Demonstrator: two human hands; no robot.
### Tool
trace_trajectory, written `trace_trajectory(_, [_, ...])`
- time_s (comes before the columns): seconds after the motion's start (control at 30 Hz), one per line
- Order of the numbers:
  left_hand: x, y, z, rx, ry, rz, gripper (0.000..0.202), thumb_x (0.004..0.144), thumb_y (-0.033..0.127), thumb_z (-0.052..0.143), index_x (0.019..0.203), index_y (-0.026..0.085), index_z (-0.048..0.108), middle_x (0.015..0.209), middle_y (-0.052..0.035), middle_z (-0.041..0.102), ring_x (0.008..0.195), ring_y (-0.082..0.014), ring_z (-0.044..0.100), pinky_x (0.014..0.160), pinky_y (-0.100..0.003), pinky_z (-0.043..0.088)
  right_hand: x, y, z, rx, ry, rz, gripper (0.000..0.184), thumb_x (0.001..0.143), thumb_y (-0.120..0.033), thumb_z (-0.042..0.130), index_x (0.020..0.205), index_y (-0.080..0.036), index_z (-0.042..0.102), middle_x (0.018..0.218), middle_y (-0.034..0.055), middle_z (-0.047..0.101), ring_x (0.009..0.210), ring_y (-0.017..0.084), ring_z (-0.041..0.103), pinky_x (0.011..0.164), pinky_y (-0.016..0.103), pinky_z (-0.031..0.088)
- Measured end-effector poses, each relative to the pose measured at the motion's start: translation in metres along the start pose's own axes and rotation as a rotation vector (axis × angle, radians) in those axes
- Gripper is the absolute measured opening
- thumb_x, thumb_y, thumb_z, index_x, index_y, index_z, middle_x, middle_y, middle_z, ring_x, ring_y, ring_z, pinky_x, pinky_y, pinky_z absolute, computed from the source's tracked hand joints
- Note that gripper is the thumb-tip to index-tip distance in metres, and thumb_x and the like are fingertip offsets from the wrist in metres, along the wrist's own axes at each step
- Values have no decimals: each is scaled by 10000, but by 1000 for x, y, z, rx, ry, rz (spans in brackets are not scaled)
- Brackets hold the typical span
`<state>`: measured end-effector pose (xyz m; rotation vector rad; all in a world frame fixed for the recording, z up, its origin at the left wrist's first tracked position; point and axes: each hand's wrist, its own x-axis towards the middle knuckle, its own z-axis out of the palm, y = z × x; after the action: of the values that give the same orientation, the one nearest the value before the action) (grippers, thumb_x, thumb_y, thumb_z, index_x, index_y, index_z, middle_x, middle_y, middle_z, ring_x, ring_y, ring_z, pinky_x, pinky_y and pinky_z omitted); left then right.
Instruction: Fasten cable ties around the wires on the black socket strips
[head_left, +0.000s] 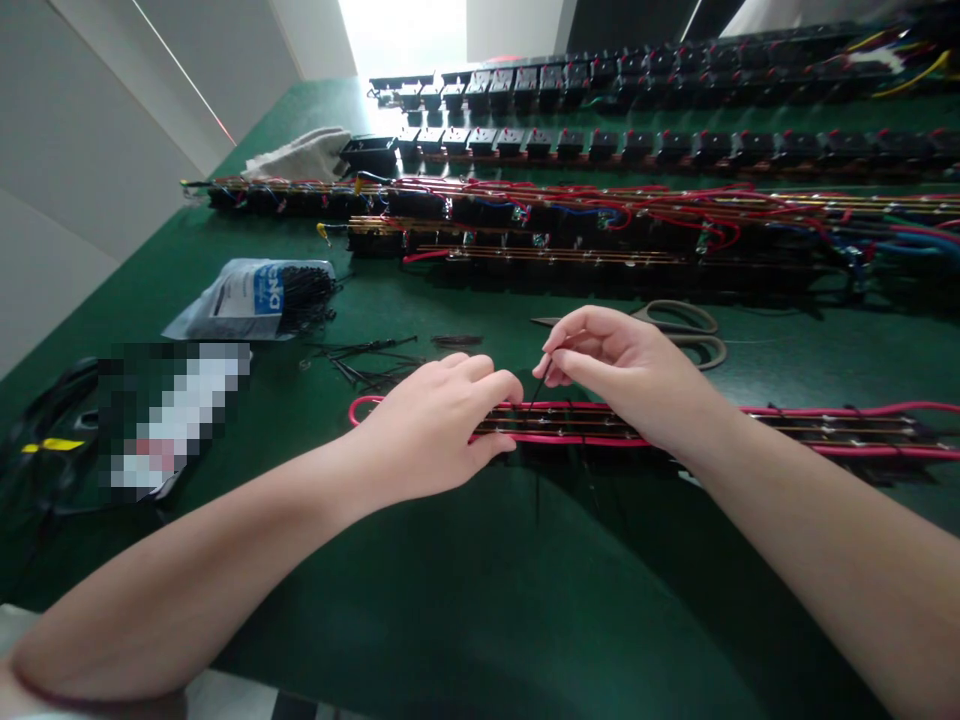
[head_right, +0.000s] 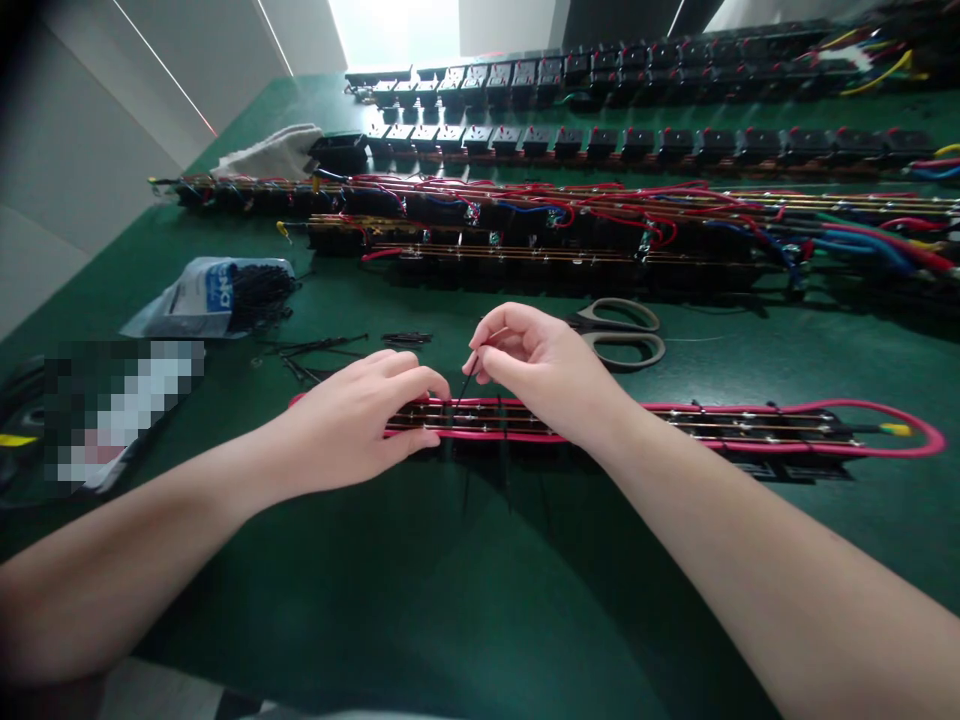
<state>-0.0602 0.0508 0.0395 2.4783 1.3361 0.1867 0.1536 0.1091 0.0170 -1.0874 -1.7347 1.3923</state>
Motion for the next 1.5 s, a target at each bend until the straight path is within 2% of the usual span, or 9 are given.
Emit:
trace_trajectory(0.17, [0, 2, 11, 19, 62, -13, 322, 890, 317, 607, 1186, 202, 553, 1048, -59, 639, 994, -251, 578, 898, -438, 499, -2, -2, 1, -64, -111, -32, 41, 849, -231, 672, 887, -230, 656, 824, 11, 729, 800, 193, 715, 764, 336, 582])
trace_trajectory(0.3, [2, 4, 21, 217, 96, 70, 334, 900, 327, 492, 1170, 141, 557, 945, -83, 614, 901, -268, 573, 890, -473, 473, -2, -2, 1, -175, -141, -83, 26, 856, -242, 655, 880, -235, 663, 828, 8, 701, 744, 183, 679, 684, 317, 562])
trace_trajectory(0.4, [3, 3, 22, 228, 101, 114, 298, 900, 313, 464, 1128, 140, 546, 944, -81, 612, 887, -262, 575, 887, -456, 464, -2, -1, 0, -259, -146, -116, 29, 859, -238, 642, 871, -236, 669, 833, 10, 696, 729, 178, 663, 658, 310, 547])
trace_trajectory(0.67, [3, -3, 18, 159, 63, 135, 197, 883, 283, 517, 1049, 177, 511, 942, -59, 594, 881, -234, 564, 828, -388, 450, -3, -3, 0, -323, -181, -135, 47, 849, -229, 651, 866, -245, 692, 836, 12, 729, 757, 192, 690, 699, 321, 564])
trace_trajectory(0.93, [5, -4, 22, 191, 73, 111, 241, 936, 360, 554, 1086, 175, 516, 989, -67, 621, 928, -248, 589, 838, -390, 465, -3, -3, 2, -367, -193, -151, 62, 858, -238, 645, 874, -247, 704, 850, 17, 735, 771, 199, 694, 703, 329, 567])
trace_trajectory(1.2, [5, -5, 24, 217, 78, 119, 388, 940, 487, 599, 1144, 169, 511, 1014, -69, 624, 937, -255, 594, 827, -386, 474, -3, -5, 2, -355, -201, -142, 72, 864, -239, 641, 882, -246, 710, 848, 15, 744, 775, 200, 704, 714, 331, 569])
trace_trajectory(1.37, [6, -4, 23, 233, 80, 114, 372, 946, 465, 596, 1148, 163, 516, 995, -70, 622, 925, -248, 597, 813, -373, 476, -3, -7, 0, -383, -203, -199, 83, 859, -266, 654, 868, -254, 735, 849, 20, 740, 774, 209, 681, 717, 349, 549])
trace_trajectory(1.5, [5, -4, 23, 228, 88, 118, 338, 948, 429, 600, 1135, 160, 516, 986, -71, 625, 919, -244, 605, 808, -369, 481, -3, -6, -1, -396, -208, -179, 90, 859, -290, 659, 872, -263, 744, 858, 23, 750, 782, 217, 678, 714, 357, 540])
